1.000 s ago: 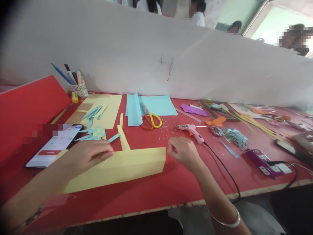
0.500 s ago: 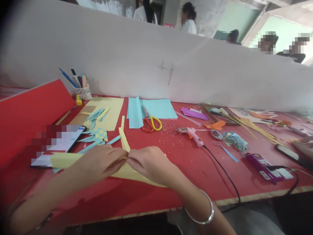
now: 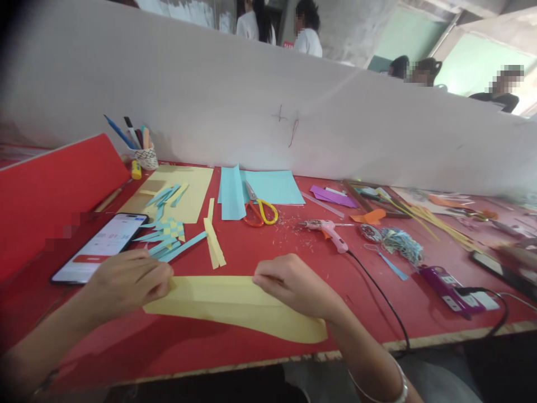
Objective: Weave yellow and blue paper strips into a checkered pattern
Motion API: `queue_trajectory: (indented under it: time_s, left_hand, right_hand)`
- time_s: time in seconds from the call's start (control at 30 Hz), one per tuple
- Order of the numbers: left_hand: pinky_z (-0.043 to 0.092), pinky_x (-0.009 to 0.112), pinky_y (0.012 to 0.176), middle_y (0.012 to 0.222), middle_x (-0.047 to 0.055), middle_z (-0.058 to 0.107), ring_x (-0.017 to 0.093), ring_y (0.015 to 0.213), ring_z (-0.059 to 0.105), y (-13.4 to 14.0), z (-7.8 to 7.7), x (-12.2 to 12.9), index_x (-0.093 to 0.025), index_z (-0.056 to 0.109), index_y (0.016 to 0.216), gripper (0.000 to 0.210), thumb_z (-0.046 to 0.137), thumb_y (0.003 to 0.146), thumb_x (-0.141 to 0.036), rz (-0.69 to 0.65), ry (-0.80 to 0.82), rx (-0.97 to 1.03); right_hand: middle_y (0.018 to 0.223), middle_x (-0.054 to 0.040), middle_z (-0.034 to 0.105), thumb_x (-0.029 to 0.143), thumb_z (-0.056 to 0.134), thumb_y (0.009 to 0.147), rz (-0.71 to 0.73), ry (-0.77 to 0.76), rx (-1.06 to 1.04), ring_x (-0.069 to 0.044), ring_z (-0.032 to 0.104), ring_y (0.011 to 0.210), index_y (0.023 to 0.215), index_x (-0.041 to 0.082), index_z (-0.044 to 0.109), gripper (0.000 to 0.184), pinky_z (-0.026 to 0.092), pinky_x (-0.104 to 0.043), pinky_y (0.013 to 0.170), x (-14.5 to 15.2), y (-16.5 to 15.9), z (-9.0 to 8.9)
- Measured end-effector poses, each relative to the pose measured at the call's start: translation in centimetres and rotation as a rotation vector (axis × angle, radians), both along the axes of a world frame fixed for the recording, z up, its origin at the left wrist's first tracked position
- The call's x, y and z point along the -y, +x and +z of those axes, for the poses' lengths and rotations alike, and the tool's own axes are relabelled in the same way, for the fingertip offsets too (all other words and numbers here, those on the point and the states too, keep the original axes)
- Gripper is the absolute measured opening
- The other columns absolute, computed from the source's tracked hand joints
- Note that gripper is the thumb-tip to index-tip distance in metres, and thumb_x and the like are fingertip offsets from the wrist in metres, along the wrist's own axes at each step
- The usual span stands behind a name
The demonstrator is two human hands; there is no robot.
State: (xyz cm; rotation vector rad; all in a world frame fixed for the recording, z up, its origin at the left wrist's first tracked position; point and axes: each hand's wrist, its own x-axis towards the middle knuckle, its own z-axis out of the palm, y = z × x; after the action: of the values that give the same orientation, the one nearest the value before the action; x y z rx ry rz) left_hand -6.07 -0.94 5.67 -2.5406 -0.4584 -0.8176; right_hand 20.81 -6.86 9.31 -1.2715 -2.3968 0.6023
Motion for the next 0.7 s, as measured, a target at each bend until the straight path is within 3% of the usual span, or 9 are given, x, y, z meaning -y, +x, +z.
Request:
queue_trajectory:
  time_s: [0.13,0.23,0.33,0.37,0.47,0.6,0.7]
  left_hand:
    - [0.027,0.026,0.048,0.037,-0.007,0.037,0.011,0.038,0.035,-2.8,0.0,-1.6,-0.021,0.037,0.051,0.034,0.034,0.082,-0.005,0.146,0.144,-0.004]
    - [0.024,0.026,0.044,0.034,-0.008,0.031,0.011,0.034,0.033,-3.3,1.2,-2.5,-0.022,0.036,0.051,0.035,0.032,0.083,-0.010,0.227,0.193,0.039]
    - [0.035,0.024,0.055,0.052,-0.002,0.053,0.013,0.053,0.050,-1.4,2.8,-1.6,-0.020,0.047,0.062,0.027,0.033,0.084,-0.010,0.249,0.027,0.217]
    - [0.037,0.025,0.058,0.059,0.000,0.057,0.014,0.058,0.051,-0.3,3.2,-1.0,-0.018,0.050,0.068,0.024,0.033,0.084,-0.012,0.134,-0.041,0.182]
    - [0.040,0.030,0.066,0.080,0.005,0.063,0.019,0.074,0.055,2.9,3.4,0.9,-0.014,0.056,0.086,0.022,0.038,0.086,-0.025,-0.007,-0.291,0.034]
    - [0.035,0.025,0.054,0.060,0.000,0.059,0.014,0.056,0.051,4.9,2.4,1.7,-0.016,0.055,0.066,0.031,0.034,0.089,-0.017,-0.060,-0.463,-0.077]
    - [0.029,0.025,0.049,0.053,-0.001,0.057,0.012,0.049,0.048,5.1,1.8,1.7,-0.016,0.054,0.060,0.040,0.030,0.091,-0.020,-0.050,-0.518,-0.086]
  right_hand:
    - [0.052,0.0051,0.035,0.027,0.035,0.089,-0.037,0.021,0.026,-0.005,0.033,0.046,0.057,0.018,0.032,0.034,0.025,-0.017,0.046,0.7,2.2,1.0]
    - [0.052,0.0042,0.039,0.028,0.034,0.089,-0.079,0.068,0.063,-0.006,0.035,0.046,0.058,0.017,0.035,0.034,0.026,-0.018,0.046,1.0,2.6,1.3]
    - [0.054,0.0022,0.045,0.028,0.033,0.090,-0.009,0.110,0.147,-0.008,0.039,0.051,0.059,0.017,0.042,0.034,0.030,-0.019,0.051,0.7,1.5,1.2]
    - [0.054,0.0019,0.046,0.028,0.033,0.090,0.013,0.121,0.168,-0.008,0.040,0.052,0.059,0.017,0.044,0.035,0.030,-0.019,0.052,0.6,0.9,1.1]
    - [0.055,0.0016,0.049,0.027,0.035,0.090,0.045,0.155,0.171,-0.009,0.041,0.053,0.063,0.017,0.049,0.032,0.031,-0.020,0.055,0.1,-0.4,0.9]
    - [0.056,0.0017,0.050,0.019,0.040,0.086,0.072,0.236,0.156,-0.008,0.041,0.053,0.064,0.017,0.053,0.025,0.031,-0.020,0.054,-0.1,-1.3,0.8]
    - [0.052,0.0027,0.047,0.014,0.040,0.081,0.040,0.386,0.159,-0.008,0.037,0.050,0.061,0.017,0.052,0.023,0.029,-0.021,0.053,-0.1,-2.4,0.1]
